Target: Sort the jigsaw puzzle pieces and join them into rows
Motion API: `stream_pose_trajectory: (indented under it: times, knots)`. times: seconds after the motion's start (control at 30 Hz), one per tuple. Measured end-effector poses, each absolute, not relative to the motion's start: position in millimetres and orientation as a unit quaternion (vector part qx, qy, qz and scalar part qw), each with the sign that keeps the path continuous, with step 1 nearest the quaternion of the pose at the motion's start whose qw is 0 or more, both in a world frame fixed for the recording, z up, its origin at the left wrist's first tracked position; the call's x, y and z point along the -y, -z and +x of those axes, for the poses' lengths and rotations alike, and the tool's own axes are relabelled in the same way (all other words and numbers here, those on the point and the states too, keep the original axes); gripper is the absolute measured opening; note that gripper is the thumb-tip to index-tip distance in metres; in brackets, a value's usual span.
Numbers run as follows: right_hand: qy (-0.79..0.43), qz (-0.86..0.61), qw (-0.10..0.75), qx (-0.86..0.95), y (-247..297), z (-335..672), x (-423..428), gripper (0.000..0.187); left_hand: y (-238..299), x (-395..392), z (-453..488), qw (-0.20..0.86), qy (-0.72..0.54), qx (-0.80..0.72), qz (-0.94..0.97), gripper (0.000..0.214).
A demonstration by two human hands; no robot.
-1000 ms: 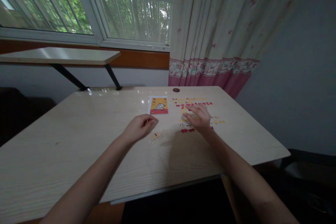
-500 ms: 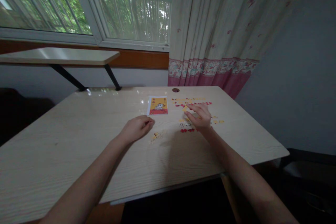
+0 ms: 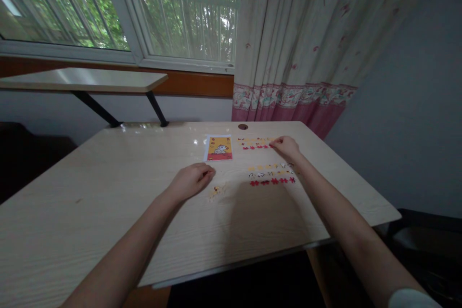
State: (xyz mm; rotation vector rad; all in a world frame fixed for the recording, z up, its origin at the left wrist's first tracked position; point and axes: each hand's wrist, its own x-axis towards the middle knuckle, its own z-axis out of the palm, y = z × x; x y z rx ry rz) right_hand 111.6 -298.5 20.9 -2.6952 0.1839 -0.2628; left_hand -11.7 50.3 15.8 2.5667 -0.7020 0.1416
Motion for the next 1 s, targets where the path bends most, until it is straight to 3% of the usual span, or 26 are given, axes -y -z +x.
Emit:
stream_pose_trajectory:
  times: [0.33, 0.63, 1.0]
  knots:
    - [0.100, -0.982, 0.126, -0.100, -11, 127, 286, 0.039, -18, -49, -13, 0.224, -0.054, 0.252, 0.940, 0.026]
    - [0.099, -0.992, 0.045, 0.058, -16, 108, 301, 0.028, -15, -50, -12, 0.202, -0.050, 0.255, 0.944, 0.027]
    - [0.096, -0.993, 0.017, 0.065, -15, 107, 298, 0.034, -14, -50, -11, 0.195, -0.054, 0.258, 0.945, 0.028]
